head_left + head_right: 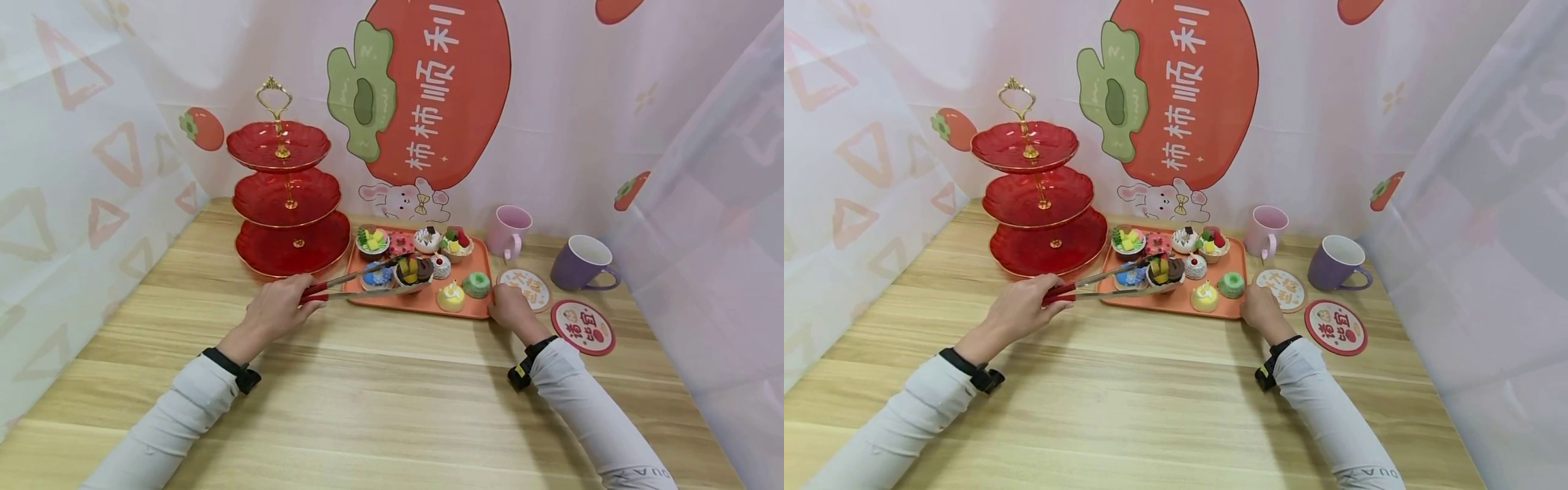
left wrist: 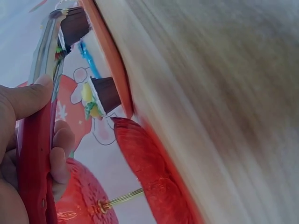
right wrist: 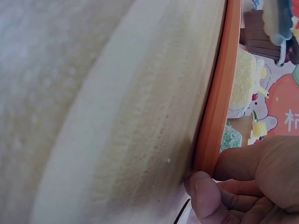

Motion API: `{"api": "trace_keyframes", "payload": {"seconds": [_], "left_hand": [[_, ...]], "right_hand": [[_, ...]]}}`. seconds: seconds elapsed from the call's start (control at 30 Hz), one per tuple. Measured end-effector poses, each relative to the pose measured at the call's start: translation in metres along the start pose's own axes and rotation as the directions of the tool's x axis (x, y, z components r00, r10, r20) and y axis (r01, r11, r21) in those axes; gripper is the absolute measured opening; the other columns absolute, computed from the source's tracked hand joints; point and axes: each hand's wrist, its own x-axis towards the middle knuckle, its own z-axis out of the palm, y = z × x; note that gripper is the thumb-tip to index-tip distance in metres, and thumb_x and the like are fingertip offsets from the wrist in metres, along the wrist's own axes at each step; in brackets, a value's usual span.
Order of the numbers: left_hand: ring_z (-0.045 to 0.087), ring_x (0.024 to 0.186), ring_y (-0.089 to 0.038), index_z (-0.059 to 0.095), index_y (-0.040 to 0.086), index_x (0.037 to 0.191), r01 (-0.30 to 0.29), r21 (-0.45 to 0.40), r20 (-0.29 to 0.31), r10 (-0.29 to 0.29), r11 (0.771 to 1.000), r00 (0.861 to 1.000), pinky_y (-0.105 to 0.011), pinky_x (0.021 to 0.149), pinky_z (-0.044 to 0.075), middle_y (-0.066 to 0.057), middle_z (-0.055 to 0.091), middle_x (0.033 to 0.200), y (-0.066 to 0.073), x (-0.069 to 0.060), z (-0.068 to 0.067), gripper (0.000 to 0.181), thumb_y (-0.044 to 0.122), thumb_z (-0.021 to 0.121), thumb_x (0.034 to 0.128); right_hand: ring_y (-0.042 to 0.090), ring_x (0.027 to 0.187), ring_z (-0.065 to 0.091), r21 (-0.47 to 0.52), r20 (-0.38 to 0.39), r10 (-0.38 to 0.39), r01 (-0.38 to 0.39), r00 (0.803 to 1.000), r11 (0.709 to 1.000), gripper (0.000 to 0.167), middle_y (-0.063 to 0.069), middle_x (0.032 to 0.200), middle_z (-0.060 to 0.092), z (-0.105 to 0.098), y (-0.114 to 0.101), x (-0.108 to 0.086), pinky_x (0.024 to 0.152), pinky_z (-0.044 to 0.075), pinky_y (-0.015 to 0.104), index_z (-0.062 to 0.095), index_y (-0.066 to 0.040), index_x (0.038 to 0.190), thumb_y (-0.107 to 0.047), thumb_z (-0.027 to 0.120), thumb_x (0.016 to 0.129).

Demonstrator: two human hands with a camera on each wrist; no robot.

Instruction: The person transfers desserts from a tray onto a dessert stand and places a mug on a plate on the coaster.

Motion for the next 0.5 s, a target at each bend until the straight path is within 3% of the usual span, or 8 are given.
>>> {"api": "trace_keyframes", "payload": {"seconds": [0.27,0.5], "left_hand": [[0.050,0.056,-0.018,0.060,0.004,0.091,0.034,0.003,-0.055,-0.034,0.999,0.998,-0.032,0.051,0.044,-0.007,0.060,0.075,-0.004,-0.005,-0.017,0.033,0.024,0.080,0.0741],[0.054,0.056,-0.023,0.059,0.002,0.090,0.074,0.010,-0.131,-0.072,0.997,0.989,-0.037,0.048,0.046,-0.010,0.061,0.073,-0.020,-0.015,-0.033,0.033,0.022,0.080,0.0737]], "right_hand": [[0.021,0.055,0.048,-0.008,-0.004,-0.007,0.007,1.000,1.000,0.011,0.007,0.062,0.047,0.000,-0.001,0.001,0.049,0.037,0.030,0.053,0.000,0.071,0.001,0.055,0.081],[0.022,0.055,0.049,-0.013,0.003,-0.004,0.004,1.000,1.000,0.010,0.007,0.062,0.048,0.000,0.000,0.002,0.049,0.038,0.030,0.053,0.000,0.070,0.001,0.056,0.080]]}}
